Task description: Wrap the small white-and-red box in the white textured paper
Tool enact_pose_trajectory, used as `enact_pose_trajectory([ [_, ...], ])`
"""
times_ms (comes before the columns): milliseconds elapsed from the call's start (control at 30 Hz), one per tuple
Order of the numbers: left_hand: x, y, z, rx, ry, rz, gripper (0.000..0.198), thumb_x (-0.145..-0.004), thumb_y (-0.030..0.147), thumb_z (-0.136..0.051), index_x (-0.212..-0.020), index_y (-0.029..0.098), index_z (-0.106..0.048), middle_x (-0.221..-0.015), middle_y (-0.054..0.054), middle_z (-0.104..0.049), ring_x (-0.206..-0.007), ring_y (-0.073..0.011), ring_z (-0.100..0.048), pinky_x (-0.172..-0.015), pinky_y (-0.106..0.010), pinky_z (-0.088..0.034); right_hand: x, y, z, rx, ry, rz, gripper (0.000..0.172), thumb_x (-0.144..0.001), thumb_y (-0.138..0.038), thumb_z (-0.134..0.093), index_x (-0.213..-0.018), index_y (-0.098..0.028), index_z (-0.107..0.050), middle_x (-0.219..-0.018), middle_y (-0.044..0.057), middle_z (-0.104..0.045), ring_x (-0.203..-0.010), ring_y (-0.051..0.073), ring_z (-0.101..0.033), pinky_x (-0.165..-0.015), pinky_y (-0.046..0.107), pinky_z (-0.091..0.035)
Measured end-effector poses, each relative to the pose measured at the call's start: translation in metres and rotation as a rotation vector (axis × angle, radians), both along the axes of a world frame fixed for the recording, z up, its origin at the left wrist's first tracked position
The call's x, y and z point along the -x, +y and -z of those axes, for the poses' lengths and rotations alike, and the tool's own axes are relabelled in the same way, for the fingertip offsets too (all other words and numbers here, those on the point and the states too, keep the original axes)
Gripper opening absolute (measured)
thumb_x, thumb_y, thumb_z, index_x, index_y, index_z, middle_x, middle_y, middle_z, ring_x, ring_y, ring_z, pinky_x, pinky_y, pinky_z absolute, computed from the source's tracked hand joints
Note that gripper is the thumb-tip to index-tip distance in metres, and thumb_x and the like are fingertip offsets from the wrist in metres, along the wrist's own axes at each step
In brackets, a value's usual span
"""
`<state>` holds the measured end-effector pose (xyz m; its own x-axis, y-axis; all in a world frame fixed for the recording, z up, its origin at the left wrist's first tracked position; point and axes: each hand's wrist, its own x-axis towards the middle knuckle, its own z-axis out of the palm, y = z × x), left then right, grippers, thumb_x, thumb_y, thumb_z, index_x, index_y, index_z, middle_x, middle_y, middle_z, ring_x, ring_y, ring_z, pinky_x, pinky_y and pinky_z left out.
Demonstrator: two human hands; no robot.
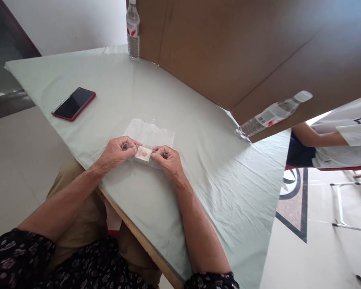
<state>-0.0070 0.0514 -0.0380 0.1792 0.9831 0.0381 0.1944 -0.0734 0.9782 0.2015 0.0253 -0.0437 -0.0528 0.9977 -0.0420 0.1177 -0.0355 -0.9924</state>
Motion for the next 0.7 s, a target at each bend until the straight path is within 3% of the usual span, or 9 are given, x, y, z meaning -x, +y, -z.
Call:
enact_pose_trajectory([
  [233,0.012,-0.007,-0.005,0.009,0.048,0.055,0.017,-0.070,0.033,-0.064,-0.068,0.018,-0.058,-0.100,-0.010,-0.078,-0.083,-0.0200,-0.069,-0.070,-0.029,-0.050,0.005,-0.006,-0.004,-0.025,-0.081,0.004,0.025,-0.071,-0.036,-0.076,-0.062,-0.020,-0.059,-0.097,0.004,-0.072,-0.065,0.011,-0.052,-0.062,0.027,-0.040],
  [400,0.018,-0.008,-0.009,-0.003,0.079,0.087,0.016,-0.072,0.033,-0.062,-0.069,0.018,-0.060,-0.109,-0.012,-0.077,-0.100,-0.0256,-0.071,-0.083,-0.035,-0.053,0.002,-0.006,-0.003,-0.053,-0.099,-0.018,0.024,-0.074,-0.038,-0.075,-0.066,-0.020,-0.061,-0.093,0.003,-0.070,-0.065,0.011,-0.051,-0.061,0.027,-0.040],
  [700,0.015,-0.008,-0.004,-0.004,0.069,0.100,0.016,-0.074,0.033,-0.061,-0.070,0.019,-0.059,-0.109,-0.011,-0.078,-0.095,-0.0238,-0.072,-0.079,-0.033,-0.054,0.000,-0.006,0.002,-0.035,-0.051,-0.038,0.027,-0.074,-0.042,-0.077,-0.068,-0.021,-0.061,-0.093,0.004,-0.071,-0.066,0.012,-0.053,-0.061,0.028,-0.042],
])
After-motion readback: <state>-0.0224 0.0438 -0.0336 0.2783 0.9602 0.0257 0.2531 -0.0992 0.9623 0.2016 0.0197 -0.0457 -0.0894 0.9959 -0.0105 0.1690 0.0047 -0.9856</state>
